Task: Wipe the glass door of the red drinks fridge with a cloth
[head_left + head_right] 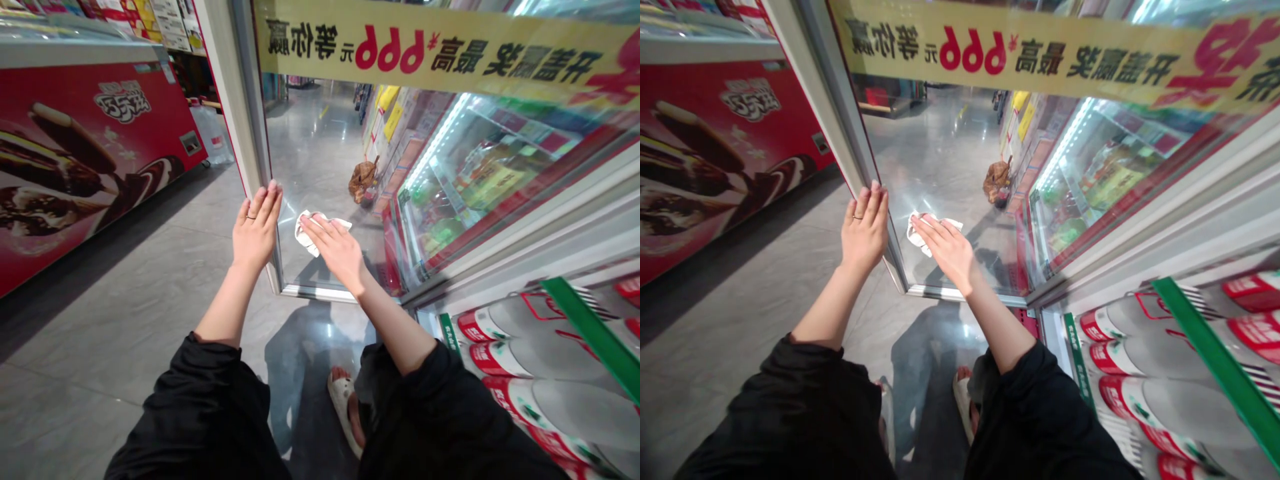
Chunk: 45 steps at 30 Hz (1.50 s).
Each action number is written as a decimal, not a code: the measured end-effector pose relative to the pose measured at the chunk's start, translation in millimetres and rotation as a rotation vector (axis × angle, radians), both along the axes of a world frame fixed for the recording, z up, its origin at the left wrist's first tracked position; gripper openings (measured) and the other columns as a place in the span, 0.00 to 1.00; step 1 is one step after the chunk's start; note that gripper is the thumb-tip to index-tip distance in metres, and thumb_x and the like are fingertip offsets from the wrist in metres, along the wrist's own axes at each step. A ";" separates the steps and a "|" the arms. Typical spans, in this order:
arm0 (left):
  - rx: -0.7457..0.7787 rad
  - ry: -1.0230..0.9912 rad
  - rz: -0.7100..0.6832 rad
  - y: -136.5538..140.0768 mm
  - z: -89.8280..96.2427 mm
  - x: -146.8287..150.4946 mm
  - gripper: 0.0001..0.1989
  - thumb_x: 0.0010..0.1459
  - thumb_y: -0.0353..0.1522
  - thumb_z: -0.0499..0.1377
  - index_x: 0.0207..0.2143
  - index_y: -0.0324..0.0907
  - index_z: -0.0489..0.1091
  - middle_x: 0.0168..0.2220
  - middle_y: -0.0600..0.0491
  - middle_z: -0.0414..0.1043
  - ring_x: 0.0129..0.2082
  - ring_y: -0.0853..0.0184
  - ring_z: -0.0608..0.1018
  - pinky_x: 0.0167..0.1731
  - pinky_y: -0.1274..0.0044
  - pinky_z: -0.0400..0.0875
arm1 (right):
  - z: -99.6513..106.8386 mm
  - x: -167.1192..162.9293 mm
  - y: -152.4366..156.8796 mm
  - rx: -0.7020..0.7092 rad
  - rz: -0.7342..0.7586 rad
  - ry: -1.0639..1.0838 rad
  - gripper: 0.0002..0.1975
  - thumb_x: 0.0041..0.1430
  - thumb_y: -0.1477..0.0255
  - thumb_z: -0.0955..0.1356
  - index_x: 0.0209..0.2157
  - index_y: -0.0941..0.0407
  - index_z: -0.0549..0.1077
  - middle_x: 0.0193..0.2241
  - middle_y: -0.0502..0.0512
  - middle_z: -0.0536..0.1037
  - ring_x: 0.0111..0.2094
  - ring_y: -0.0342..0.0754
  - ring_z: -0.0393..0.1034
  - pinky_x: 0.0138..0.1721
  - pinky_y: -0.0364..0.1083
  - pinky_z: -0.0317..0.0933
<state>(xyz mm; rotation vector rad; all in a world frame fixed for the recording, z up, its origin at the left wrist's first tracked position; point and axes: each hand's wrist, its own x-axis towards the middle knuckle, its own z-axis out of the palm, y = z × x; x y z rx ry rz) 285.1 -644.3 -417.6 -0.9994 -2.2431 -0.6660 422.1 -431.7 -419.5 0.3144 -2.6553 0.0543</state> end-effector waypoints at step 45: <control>-0.162 -0.056 0.028 -39.0 19.4 28.7 0.34 0.78 0.28 0.44 0.83 0.36 0.44 0.83 0.40 0.48 0.84 0.56 0.51 0.81 0.59 0.49 | 15.7 -24.4 -15.7 0.246 0.093 0.059 0.37 0.78 0.81 0.56 0.83 0.48 0.50 0.79 0.47 0.63 0.80 0.45 0.56 0.81 0.49 0.51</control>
